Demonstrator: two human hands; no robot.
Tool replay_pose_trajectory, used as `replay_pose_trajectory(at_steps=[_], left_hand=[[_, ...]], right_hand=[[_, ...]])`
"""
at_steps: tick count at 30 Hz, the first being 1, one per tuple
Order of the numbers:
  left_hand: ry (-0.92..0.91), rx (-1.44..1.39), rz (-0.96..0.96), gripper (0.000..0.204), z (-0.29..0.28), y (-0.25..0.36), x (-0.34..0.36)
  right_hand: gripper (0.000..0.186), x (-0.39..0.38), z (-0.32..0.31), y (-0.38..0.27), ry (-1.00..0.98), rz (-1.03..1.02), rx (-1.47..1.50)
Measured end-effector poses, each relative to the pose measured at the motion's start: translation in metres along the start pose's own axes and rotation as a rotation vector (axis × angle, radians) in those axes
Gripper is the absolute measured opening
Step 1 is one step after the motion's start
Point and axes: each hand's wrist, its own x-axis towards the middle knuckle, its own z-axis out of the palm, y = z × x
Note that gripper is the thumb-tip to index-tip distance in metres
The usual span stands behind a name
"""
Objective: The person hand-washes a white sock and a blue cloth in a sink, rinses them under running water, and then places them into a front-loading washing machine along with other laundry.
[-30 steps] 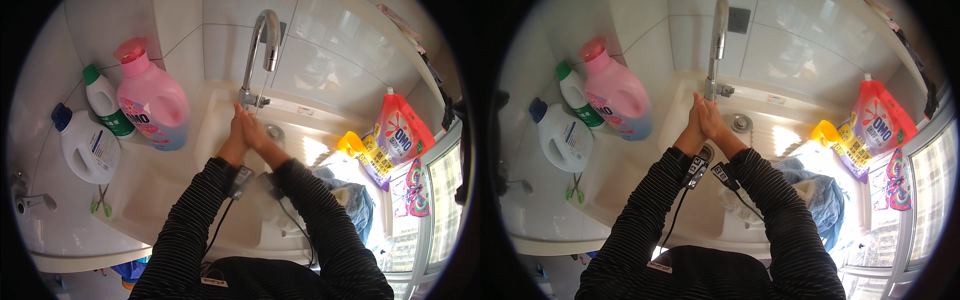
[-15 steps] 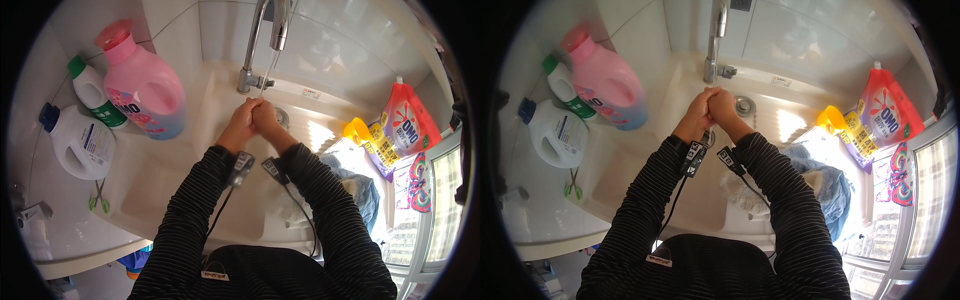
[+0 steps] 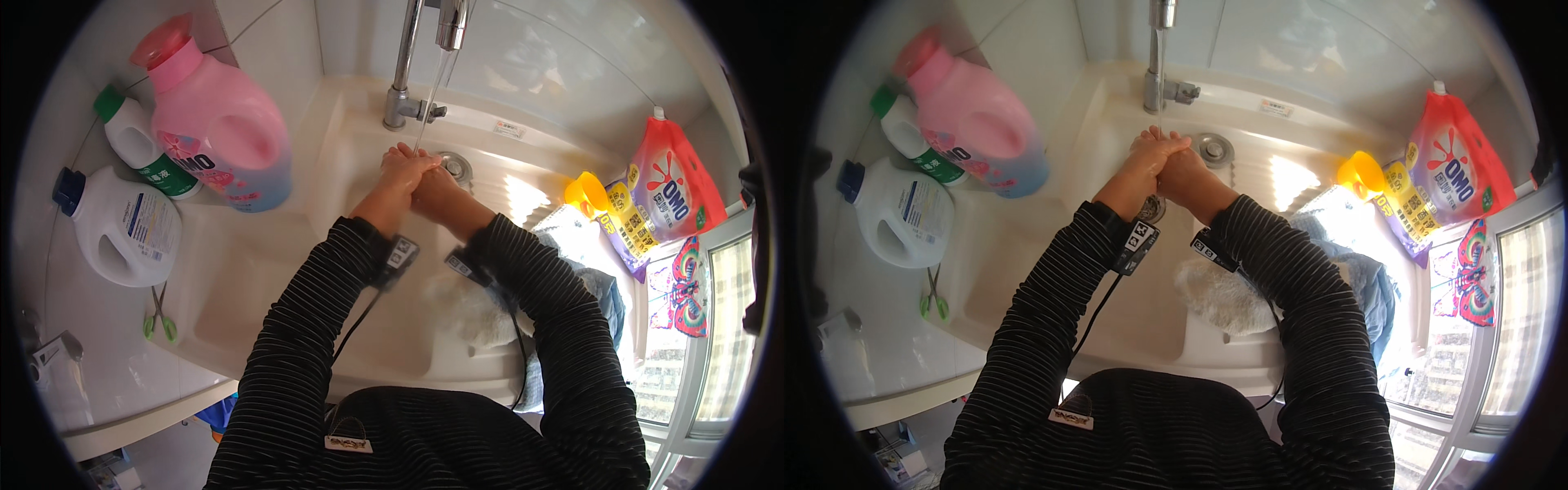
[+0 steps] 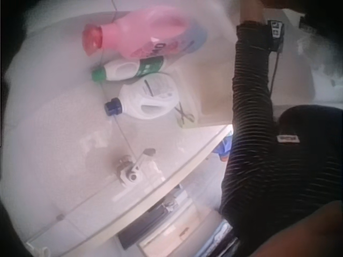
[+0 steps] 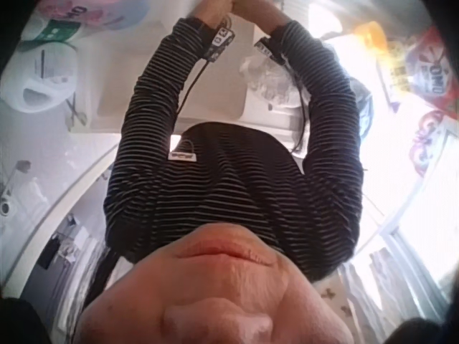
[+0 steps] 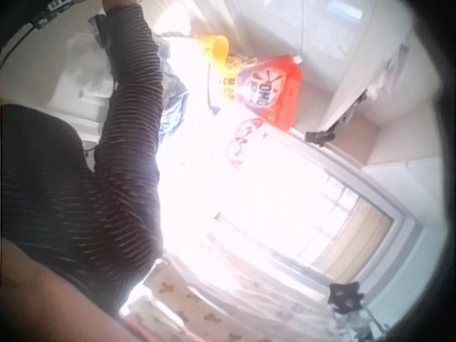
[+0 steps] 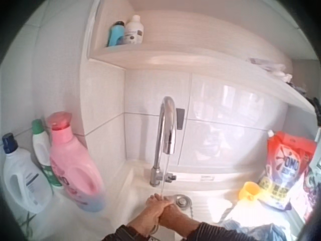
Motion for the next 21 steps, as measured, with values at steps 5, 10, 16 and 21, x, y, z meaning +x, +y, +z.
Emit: replay_pose_trajectory(at_steps=[5, 10, 16, 21], left_hand=[[-0.35, -0.602, 0.016, 0.02, -0.02, 0.014, 0.007], [-0.144, -0.83, 0.075, 0.024, 0.005, 0.008, 0.013], [-0.495, -1.377, -0.063, 0.04, 0.008, 0.021, 0.003], [-0.138, -0.354, 0.224, 0.04, 0.01, 0.025, 0.004]], right_hand=[[0.02, 0.019, 0.007, 0.003, 0.39, 0.09, 0.448], [0.022, 0.024, 0.011, -0.004, 0.589, 0.443, 1.758], [0.023, 0.014, -0.001, -0.025, 0.31, 0.41, 2.53], [0.026, 0.019, -0.003, -0.042, 0.571, 0.67, 2.386]])
